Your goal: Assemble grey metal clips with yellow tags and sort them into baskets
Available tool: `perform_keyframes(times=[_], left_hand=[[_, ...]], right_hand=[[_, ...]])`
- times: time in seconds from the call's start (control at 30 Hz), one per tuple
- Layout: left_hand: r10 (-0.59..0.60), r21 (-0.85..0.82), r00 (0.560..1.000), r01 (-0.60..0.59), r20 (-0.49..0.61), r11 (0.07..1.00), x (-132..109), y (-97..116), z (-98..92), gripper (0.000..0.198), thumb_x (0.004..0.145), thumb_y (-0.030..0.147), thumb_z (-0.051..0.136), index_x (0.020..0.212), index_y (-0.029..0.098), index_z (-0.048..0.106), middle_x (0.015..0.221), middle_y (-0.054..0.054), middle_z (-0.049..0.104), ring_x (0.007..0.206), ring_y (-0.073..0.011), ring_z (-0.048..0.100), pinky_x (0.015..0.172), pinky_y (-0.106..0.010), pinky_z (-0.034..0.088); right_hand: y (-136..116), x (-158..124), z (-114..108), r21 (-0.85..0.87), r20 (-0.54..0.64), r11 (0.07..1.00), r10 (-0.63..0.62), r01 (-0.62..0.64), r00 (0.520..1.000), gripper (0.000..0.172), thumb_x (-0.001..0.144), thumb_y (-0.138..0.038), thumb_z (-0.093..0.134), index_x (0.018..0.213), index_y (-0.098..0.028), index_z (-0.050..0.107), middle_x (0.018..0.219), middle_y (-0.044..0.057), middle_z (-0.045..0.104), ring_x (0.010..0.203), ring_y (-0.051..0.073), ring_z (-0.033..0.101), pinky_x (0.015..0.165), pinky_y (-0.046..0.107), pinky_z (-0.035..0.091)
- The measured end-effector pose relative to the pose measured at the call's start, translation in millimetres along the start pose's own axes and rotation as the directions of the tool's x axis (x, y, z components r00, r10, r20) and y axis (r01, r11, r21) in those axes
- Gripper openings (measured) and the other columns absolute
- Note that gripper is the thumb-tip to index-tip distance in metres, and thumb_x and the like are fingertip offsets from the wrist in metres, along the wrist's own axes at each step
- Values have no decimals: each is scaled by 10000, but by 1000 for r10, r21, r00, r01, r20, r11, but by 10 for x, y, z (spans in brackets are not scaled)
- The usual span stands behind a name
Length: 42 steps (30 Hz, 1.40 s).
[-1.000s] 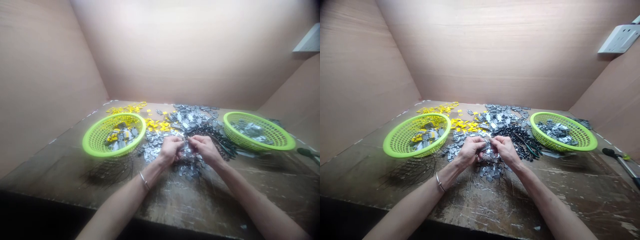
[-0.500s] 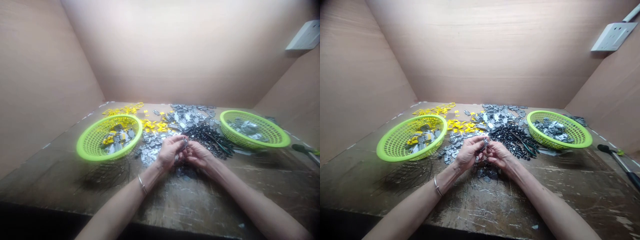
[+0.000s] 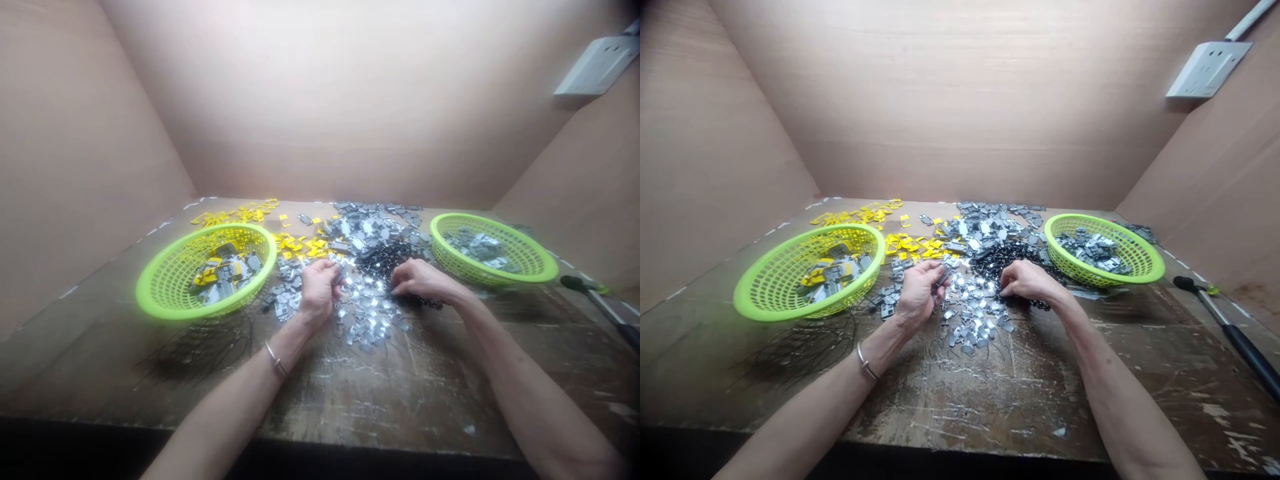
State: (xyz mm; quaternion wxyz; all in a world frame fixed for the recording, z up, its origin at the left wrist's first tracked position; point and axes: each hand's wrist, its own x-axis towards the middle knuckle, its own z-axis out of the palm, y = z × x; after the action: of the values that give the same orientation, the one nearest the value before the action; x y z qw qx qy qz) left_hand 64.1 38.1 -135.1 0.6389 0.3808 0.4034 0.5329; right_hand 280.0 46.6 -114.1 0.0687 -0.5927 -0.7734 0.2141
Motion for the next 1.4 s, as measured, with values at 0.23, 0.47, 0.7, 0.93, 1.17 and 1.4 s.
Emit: perform_keyframes(times=[0.23,0.47,0.7,0.93,1.17,1.4], left_hand=[[-160,48,985,157,59,986,-47,-26,40,200,601,270,567,702,139,455,427,35,470,281,-34,368,277,-126,197],[-196,110,970,181,146,977,-50,-86,16,211,638,265,524,798,144,457,462,19,490,303,-49,395,269,-129,223],[-183,156,964,154,195,976,-64,-90,16,233,646,284,511,823,140,463,486,7,510,320,-53,426,272,-126,251],[-232,192,945,190,229,963,-37,-149,-12,248,642,293,501,841,148,475,504,11,505,312,-47,399,269,-137,254],[-291,263,913,217,287,940,-111,-118,14,356,589,387,553,855,150,558,444,45,409,289,-35,316,261,-158,207],[-211,318,952,134,222,939,-67,-141,-17,296,543,389,593,666,121,576,440,37,400,304,-22,318,276,-156,195]], right_hand=[[-19,48,105,-173,-21,985,-26,22,999,141,595,-328,564,637,-214,637,658,14,613,643,143,529,546,213,344],[-87,34,116,-306,-81,952,-12,-14,997,131,619,-299,535,657,-204,616,722,18,595,667,141,507,522,206,307],[-121,54,164,-331,-78,943,9,-35,997,159,638,-332,523,676,-226,635,731,21,589,679,147,506,489,204,282],[-254,-27,143,20,-352,991,-120,136,928,182,694,-318,478,705,-177,592,629,3,606,558,116,526,532,208,365],[-539,-106,253,26,-431,933,-313,358,846,346,699,-205,467,1043,-167,469,713,2,641,606,118,567,623,219,412],[-580,-117,325,-120,-365,897,-438,425,821,392,743,-210,415,1122,-111,400,784,62,637,720,163,575,668,259,420]])
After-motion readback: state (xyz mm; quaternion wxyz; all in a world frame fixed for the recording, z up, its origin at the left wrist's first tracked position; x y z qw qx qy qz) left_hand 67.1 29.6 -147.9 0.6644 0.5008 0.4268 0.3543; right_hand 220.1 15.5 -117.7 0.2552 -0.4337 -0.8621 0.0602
